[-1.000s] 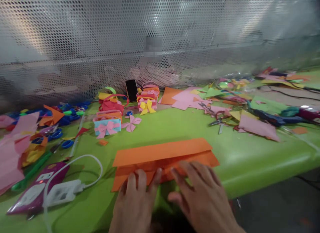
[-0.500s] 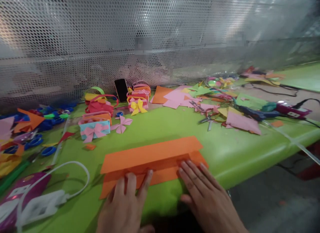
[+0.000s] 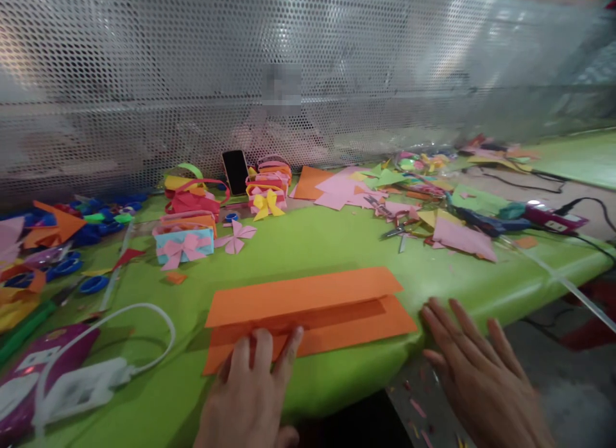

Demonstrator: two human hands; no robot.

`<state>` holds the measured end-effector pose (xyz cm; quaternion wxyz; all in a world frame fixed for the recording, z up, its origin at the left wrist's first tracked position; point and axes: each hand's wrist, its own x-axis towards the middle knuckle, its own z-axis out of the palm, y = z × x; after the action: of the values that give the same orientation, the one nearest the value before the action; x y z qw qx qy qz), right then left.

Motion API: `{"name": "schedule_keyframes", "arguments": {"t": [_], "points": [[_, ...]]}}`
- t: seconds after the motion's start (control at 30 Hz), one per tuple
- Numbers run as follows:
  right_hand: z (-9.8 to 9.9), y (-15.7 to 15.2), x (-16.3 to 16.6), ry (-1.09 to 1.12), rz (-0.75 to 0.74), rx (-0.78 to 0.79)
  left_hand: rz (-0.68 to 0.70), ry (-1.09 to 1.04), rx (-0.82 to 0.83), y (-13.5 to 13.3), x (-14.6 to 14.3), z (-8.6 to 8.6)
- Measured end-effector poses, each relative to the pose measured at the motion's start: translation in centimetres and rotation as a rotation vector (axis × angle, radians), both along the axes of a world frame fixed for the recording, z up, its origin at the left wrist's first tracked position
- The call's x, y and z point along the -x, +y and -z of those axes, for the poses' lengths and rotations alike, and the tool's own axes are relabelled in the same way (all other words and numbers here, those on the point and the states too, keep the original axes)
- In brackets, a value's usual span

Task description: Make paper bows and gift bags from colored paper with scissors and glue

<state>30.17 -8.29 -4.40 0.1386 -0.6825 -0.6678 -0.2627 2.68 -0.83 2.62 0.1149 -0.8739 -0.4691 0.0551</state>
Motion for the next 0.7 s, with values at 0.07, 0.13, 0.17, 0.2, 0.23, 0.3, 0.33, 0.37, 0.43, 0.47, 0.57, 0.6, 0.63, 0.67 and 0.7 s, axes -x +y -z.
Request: {"name": "schedule_keyframes", "arguments": {"t": [0.07, 0.13, 0.17, 0.2, 0.23, 0.3, 0.33, 0.37, 0.43, 0.47, 0.57, 0.6, 0.63, 0.67, 0.7], "points": [[-0.4, 0.3, 0.6, 0.039, 0.043, -0.037, -0.017, -0.008, 0.009, 0.0, -0.2, 0.1], [-0.8, 1.1, 2.3, 0.045, -0.057, -0.049, -0.035, -0.001, 0.022, -0.1, -0.5, 0.0], [-0.9, 1.6, 3.4, 0.031, -0.148, -0.045, -0.046, 0.008, 0.027, -0.1, -0.7, 0.0], [-1.0, 2.2, 4.5, 0.011, -0.241, -0.04, -0.057, 0.018, 0.03, -0.1, -0.8, 0.0], [-0.9, 2.6, 5.5, -0.008, -0.317, -0.039, -0.069, 0.028, 0.032, -0.2, -0.8, 0.0], [-0.5, 3.3, 6.9, -0.032, -0.406, -0.045, -0.08, 0.03, 0.035, -0.4, -0.5, 0.2], [-0.3, 3.6, 7.2, -0.034, -0.423, -0.051, -0.082, 0.021, 0.03, -0.5, -0.2, 0.5], [-0.1, 3.7, 7.3, -0.031, -0.432, -0.059, -0.086, 0.005, 0.018, -0.6, 0.2, 0.7], [0.3, 3.9, 7.0, -0.021, -0.454, -0.082, -0.06, -0.046, -0.036, -0.9, 0.8, 1.4], [0.5, 3.9, 6.7, -0.016, -0.469, -0.098, -0.023, -0.076, -0.081, -1.1, 0.8, 1.8], [1.0, 3.9, 6.1, -0.014, -0.514, -0.135, 0.171, -0.144, -0.255, -1.4, -0.6, 3.1], [1.2, 3.9, 6.0, -0.015, -0.526, -0.138, 0.217, -0.148, -0.315, -1.4, -1.5, 3.6], [1.4, 3.9, 5.9, -0.015, -0.535, -0.14, 0.247, -0.159, -0.339, -1.4, -2.5, 4.0], [1.6, 3.9, 5.9, -0.013, -0.54, -0.14, 0.264, -0.205, -0.376, -1.4, -3.4, 4.3], [1.8, 3.9, 5.8, -0.008, -0.54, -0.141, 0.233, -0.214, -0.353, -1.4, -4.1, 4.6]]}}
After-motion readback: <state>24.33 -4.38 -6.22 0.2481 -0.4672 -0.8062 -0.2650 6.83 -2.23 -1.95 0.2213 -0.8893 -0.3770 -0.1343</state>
